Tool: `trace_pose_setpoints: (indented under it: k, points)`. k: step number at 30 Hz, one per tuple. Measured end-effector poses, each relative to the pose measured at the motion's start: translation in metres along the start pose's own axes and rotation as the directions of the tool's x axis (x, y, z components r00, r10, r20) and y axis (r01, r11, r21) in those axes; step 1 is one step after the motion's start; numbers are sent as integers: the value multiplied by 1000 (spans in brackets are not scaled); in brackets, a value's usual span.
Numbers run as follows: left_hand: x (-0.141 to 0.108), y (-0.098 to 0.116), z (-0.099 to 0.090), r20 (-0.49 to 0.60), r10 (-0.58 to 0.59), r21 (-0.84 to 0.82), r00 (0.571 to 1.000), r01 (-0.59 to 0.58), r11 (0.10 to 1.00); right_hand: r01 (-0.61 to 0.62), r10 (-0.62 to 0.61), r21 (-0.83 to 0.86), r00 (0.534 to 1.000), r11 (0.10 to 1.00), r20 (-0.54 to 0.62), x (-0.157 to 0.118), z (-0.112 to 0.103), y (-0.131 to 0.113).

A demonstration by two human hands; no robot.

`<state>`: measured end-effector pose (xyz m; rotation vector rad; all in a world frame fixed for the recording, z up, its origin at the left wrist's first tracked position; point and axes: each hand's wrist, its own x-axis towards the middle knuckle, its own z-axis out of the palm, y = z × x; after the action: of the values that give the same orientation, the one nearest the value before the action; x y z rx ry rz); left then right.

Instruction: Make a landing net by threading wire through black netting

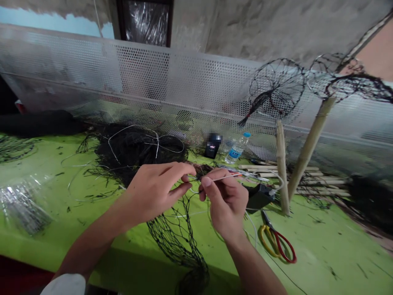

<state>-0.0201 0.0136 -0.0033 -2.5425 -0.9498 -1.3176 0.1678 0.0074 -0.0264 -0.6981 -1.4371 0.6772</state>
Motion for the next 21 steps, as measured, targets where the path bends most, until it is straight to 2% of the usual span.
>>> trace_pose_setpoints:
  k: [3, 7, 14, 21]
  points:
    - [3, -2, 4, -34, 95, 68, 995, -92, 993, -26, 27, 63, 1000, 998, -16, -1, 0, 4]
    - [5, -4, 10, -126, 222, 136, 967, -205, 969, -68, 72, 110, 997, 992, -26, -3, -1, 7]
    - [0, -8, 22, -238, 346, 299, 907, -271, 915, -109, 117, 148, 992, 983, -47, -2, -1, 4]
    - [1, -15, 35, -354, 411, 295, 840, -317, 901, -100, 109, 156, 993, 983, -51, -1, 1, 2]
